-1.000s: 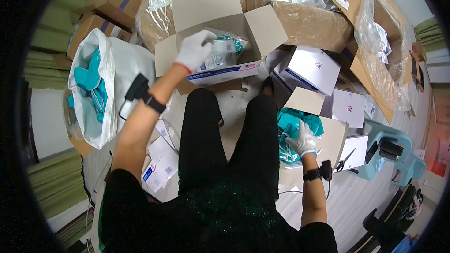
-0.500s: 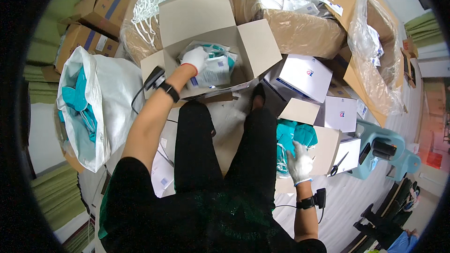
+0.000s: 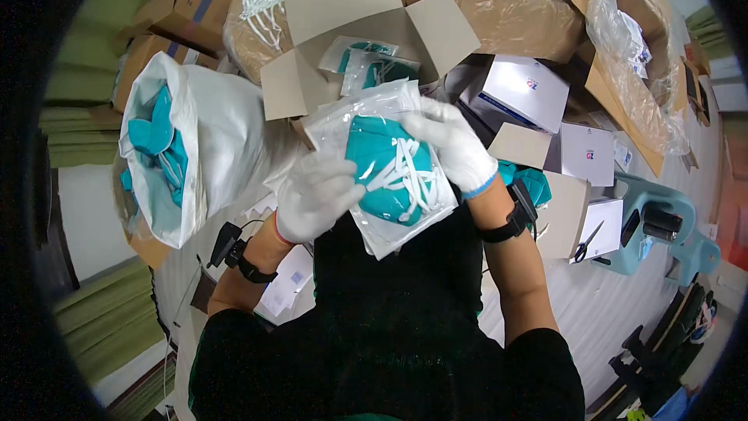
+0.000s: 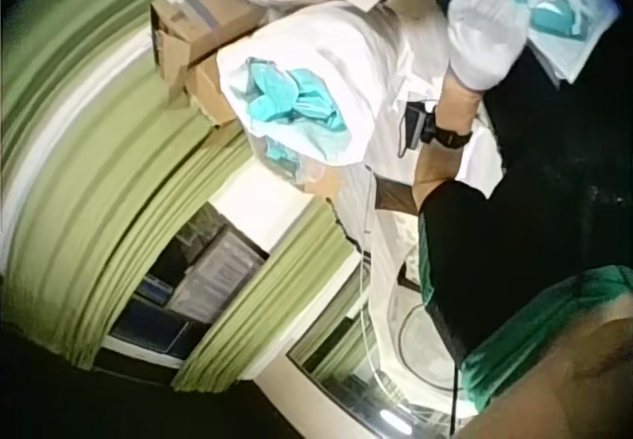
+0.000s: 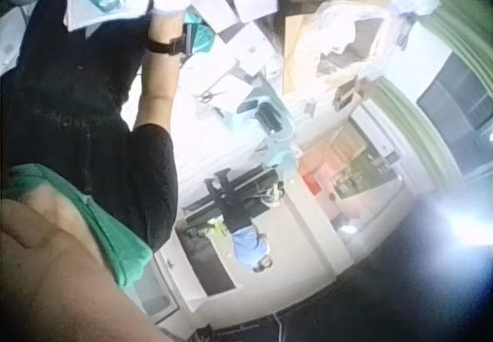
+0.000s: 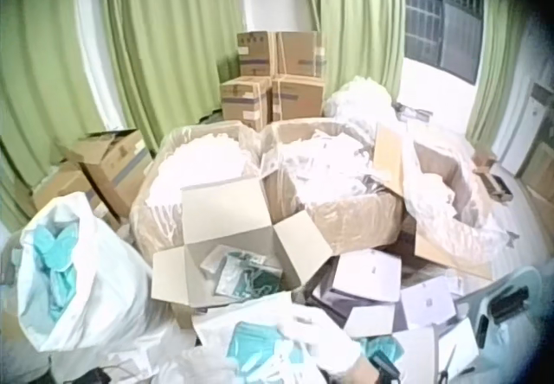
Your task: Packing medical masks and supplies into cardboard boxes.
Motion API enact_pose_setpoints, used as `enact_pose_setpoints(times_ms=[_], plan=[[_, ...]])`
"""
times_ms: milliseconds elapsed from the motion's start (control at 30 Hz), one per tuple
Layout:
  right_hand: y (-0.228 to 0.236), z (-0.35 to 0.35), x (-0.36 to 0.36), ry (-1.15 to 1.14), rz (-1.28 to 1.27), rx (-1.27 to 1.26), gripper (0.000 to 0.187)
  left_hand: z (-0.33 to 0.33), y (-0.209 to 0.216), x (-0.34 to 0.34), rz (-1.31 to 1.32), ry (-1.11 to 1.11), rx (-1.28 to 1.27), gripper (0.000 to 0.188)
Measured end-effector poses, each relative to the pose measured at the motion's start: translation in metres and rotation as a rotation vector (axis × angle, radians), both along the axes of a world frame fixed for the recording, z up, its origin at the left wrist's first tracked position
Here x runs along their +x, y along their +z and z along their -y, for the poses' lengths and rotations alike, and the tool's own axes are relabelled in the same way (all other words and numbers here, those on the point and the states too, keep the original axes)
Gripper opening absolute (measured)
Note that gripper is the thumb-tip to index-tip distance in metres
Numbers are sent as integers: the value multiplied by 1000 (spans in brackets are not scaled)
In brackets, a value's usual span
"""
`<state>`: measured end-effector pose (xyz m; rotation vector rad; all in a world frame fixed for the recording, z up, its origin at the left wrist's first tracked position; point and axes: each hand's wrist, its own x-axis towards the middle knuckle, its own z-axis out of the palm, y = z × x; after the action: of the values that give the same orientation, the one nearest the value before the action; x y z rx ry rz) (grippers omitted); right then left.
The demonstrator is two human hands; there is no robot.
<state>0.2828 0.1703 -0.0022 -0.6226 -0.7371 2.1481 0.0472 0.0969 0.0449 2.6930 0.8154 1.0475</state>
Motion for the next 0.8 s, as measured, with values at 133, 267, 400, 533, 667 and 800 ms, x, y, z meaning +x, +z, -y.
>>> enact_pose_setpoints(times_ms=[133,267,400,533,667,800], plan=[[12,20,-18,-155,341,93,20,20,-10,-2,215,436,-76,31],[-5,38,-15,-225,505,241,18,35,-24,13,783,747,-598,50],[5,61,-18,-219,463,313,19,33,-40,10,727,575,-1109,41],[40,74,-12,36,198,383,56,29,-78,0,1349,8,-1549,25],[51,67,-16,-253,400,702,96,45,-73,-1,1525,-233,-1801,20],[76,63,-24,193,532,816,47,56,-76,1,1269,-368,-2010,26]])
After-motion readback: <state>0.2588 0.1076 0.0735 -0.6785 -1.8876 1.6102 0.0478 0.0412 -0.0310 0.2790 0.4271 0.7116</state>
